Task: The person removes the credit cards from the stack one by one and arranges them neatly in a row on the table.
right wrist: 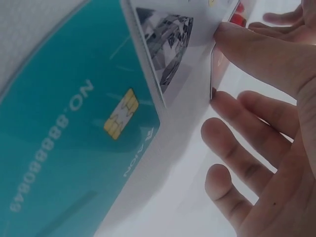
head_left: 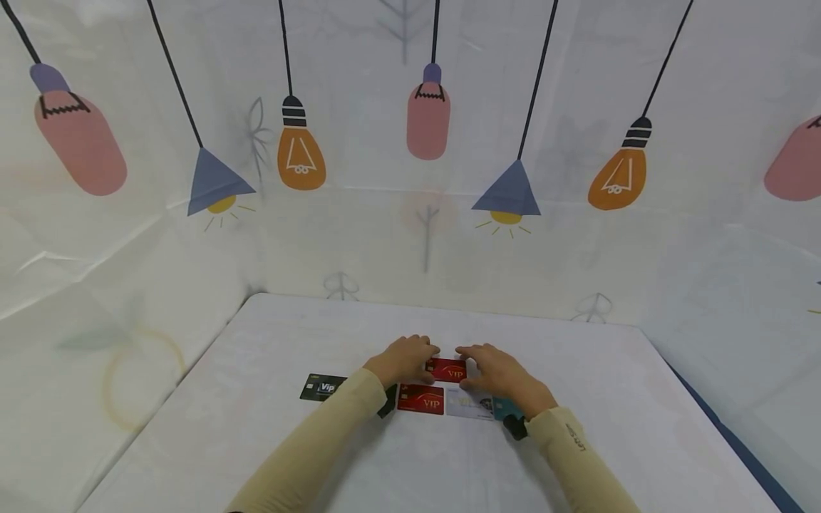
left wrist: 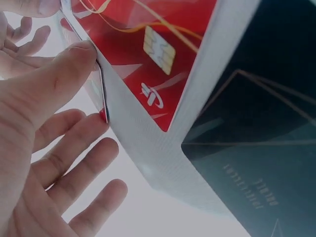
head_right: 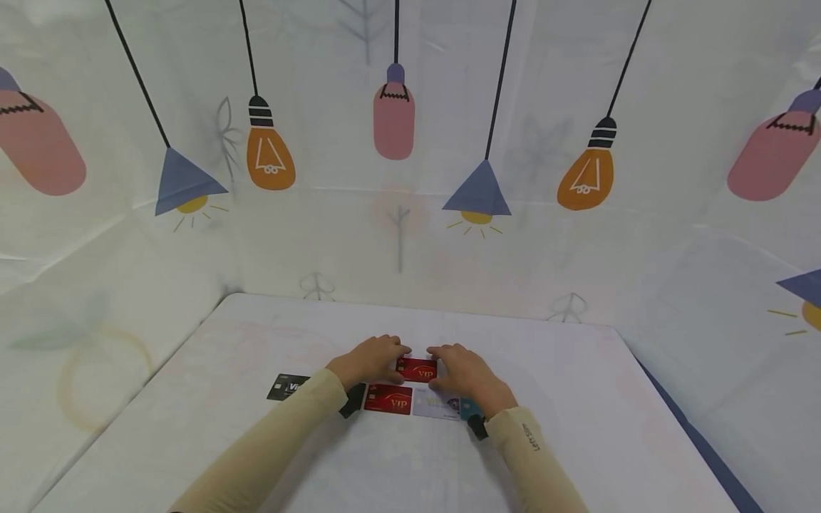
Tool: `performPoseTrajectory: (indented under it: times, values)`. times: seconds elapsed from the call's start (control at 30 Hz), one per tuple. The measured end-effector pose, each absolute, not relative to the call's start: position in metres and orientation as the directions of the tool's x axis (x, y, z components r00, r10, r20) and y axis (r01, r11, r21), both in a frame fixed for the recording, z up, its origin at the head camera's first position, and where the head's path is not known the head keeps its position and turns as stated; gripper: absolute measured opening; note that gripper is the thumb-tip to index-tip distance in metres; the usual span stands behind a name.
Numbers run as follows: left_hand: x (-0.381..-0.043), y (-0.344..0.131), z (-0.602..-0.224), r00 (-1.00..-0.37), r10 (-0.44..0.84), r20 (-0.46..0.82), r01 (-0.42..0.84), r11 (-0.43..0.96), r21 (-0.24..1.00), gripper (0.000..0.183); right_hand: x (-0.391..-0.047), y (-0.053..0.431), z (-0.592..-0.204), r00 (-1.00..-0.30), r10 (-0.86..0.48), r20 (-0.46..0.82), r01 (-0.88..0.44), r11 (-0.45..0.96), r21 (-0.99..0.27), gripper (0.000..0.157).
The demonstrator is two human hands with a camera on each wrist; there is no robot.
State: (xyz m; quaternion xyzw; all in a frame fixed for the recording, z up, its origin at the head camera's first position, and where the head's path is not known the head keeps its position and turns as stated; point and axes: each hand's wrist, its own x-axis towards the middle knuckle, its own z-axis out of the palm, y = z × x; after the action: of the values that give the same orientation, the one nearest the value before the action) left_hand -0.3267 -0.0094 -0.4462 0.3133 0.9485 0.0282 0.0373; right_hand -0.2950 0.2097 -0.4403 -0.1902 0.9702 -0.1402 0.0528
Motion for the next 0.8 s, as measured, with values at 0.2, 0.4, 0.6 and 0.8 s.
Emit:
performPoseTrajectory:
  times: [0.2,0.4,0.6,0.8]
  values:
    - [-0.3227,-0.0101,-0.4451,-0.801,0.595,-0.070,0.593,0.804,0.055,0.060,-0.2974,0.2090,-0.4393,-0.919,-0.388,-0.074,-0.354,0.891,-0.284,0.065]
    - [-0.3213,-0.0105,-0.4455,-0.790,0.610,-0.064,0.611,0.791,0.004,0.055,-0.3000,0.2086,-0.4383,-0.913,-0.398,-0.090,-0.356,0.885,-0.301,0.065]
    - [-0.3199,-0.0106,-0.4480,-0.790,0.608,-0.078,0.612,0.789,-0.054,0.056,-0.3015,0.2075,-0.4397,-0.908,-0.415,-0.057,-0.378,0.870,-0.318,0.063]
    - [-0.3182,-0.0118,-0.4482,-0.796,0.600,-0.075,0.605,0.793,-0.071,0.058,-0.3029,0.2035,-0.4390,-0.912,-0.410,-0.031,-0.379,0.867,-0.323,0.063]
